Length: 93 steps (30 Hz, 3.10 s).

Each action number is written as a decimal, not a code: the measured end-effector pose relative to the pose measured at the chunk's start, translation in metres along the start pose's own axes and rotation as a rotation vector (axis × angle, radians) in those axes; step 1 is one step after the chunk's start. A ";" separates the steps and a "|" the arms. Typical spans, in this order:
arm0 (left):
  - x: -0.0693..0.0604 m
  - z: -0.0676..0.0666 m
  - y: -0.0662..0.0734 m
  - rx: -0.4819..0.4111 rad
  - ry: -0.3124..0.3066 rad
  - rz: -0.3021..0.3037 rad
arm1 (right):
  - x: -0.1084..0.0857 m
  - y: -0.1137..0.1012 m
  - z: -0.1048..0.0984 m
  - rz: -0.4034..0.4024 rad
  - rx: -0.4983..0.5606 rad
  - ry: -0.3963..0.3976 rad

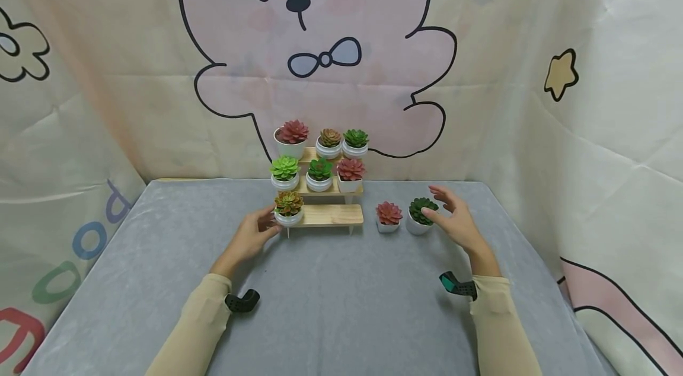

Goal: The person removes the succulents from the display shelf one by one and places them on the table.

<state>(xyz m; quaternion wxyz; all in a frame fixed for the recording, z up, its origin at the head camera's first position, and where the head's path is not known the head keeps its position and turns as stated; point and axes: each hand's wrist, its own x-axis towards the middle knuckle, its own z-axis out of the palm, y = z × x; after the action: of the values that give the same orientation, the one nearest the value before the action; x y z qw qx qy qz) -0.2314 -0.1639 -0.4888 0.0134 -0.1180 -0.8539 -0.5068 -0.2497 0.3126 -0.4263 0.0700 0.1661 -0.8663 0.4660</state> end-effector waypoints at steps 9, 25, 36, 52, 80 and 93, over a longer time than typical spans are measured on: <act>-0.002 0.000 -0.003 -0.017 0.002 0.037 | -0.001 -0.014 0.008 -0.032 -0.002 -0.021; -0.001 -0.003 0.000 0.007 0.005 0.005 | 0.016 -0.048 0.061 -0.089 0.059 -0.150; 0.001 -0.001 0.000 -0.005 -0.002 0.009 | 0.019 -0.054 0.106 -0.083 0.118 -0.225; 0.000 -0.001 0.000 -0.021 -0.013 0.013 | 0.026 -0.073 0.151 -0.133 0.165 -0.244; -0.001 -0.001 -0.003 -0.037 -0.003 0.043 | 0.049 -0.104 0.217 -0.050 0.105 -0.288; 0.000 0.000 -0.003 -0.026 -0.011 0.036 | 0.057 -0.110 0.233 -0.028 0.079 -0.276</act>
<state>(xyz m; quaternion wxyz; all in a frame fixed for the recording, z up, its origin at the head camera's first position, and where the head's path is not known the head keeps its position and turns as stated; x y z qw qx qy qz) -0.2324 -0.1654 -0.4917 0.0162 -0.1362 -0.8450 -0.5169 -0.2565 0.0505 -0.4536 -0.0498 0.2432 -0.8462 0.4715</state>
